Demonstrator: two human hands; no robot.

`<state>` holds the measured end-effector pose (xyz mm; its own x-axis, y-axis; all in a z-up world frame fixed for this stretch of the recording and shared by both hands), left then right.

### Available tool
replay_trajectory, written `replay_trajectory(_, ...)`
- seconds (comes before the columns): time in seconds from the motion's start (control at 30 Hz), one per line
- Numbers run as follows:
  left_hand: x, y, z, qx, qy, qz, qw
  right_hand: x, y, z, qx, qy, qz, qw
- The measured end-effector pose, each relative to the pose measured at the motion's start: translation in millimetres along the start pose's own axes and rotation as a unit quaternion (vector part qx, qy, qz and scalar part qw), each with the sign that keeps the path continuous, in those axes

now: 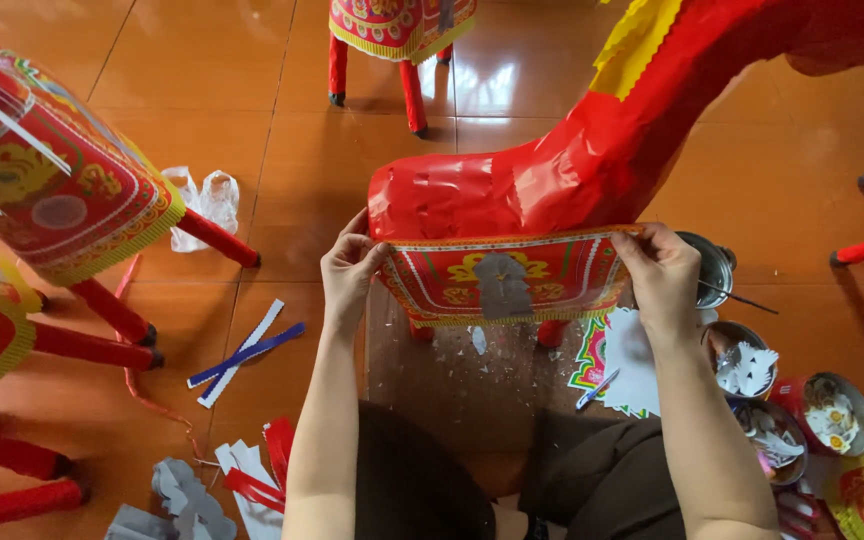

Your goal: Decorating paper-mache horses by gluing on colorful paper patterns and manes.

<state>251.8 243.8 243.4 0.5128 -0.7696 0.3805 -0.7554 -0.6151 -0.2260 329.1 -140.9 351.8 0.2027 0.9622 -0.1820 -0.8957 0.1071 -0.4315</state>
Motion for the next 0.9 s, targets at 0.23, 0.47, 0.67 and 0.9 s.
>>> replay_trajectory(0.23,10,4,-17,0.021,-0.082,-0.003,0.996,-2,-7,-14,0.004,0.022,0.007,1.0)
replay_trajectory(0.47,132,31,-61,0.374,-0.305,0.051,0.874,-1,-7,-31,0.02,-0.005,0.0,1.0)
replay_trajectory(0.67,211,11,-21,0.427,-0.514,0.066,0.741,-1,-10,-35,-0.021,0.046,0.004,0.999)
replay_trajectory(0.9,213,7,-5,0.433,-0.517,0.061,0.736,-7,-14,-15,-0.145,0.094,0.006,0.985)
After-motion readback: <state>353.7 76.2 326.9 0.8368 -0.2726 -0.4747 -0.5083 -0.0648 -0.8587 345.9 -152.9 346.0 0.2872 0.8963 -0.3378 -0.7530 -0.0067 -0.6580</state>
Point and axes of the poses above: each hand's wrist, its own y-axis away from the middle knuckle, its own x-axis out of the palm, z = x × y, the point moved 6 cm from there along -y, towards the middle knuckle, and after that the axes turned 7 degrees about -z, right-handed, at the moved point
